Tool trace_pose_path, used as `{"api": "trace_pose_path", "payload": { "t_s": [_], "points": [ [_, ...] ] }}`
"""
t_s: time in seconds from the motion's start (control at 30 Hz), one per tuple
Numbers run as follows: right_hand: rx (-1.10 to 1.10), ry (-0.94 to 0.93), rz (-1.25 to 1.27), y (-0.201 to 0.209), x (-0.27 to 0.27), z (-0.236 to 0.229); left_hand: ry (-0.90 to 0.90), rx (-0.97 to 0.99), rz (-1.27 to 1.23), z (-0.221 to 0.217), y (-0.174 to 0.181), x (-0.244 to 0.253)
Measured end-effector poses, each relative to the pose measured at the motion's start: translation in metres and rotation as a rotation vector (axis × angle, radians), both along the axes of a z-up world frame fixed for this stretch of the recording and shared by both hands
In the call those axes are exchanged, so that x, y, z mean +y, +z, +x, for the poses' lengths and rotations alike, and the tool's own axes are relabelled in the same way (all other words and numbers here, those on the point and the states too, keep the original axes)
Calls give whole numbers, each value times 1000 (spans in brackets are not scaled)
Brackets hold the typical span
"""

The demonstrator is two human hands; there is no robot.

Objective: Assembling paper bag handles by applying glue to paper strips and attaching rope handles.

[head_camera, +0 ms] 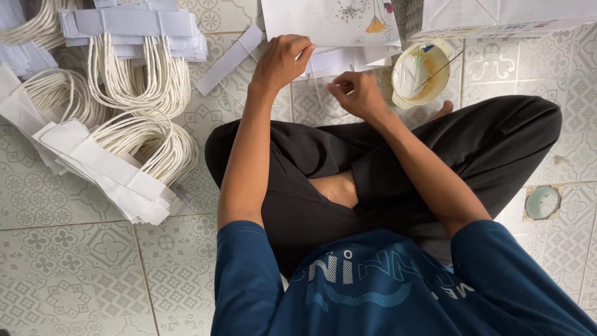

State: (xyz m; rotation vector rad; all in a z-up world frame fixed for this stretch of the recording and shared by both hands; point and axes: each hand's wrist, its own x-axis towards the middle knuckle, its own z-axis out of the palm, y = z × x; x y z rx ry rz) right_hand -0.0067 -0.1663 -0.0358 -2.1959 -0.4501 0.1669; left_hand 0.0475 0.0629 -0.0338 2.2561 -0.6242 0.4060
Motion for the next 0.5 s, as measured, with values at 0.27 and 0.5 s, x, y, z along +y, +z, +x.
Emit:
{"api": "trace_pose_path", "payload": {
  "t_s": [0.27, 0.5],
  "points": [
    [-237, -78, -316, -31, -45, -17, 35, 146, 12, -12, -16, -8],
    [-414, -45, -170, -47, -41, -18, 62, 167, 80, -17, -20, -12]
  ]
}}
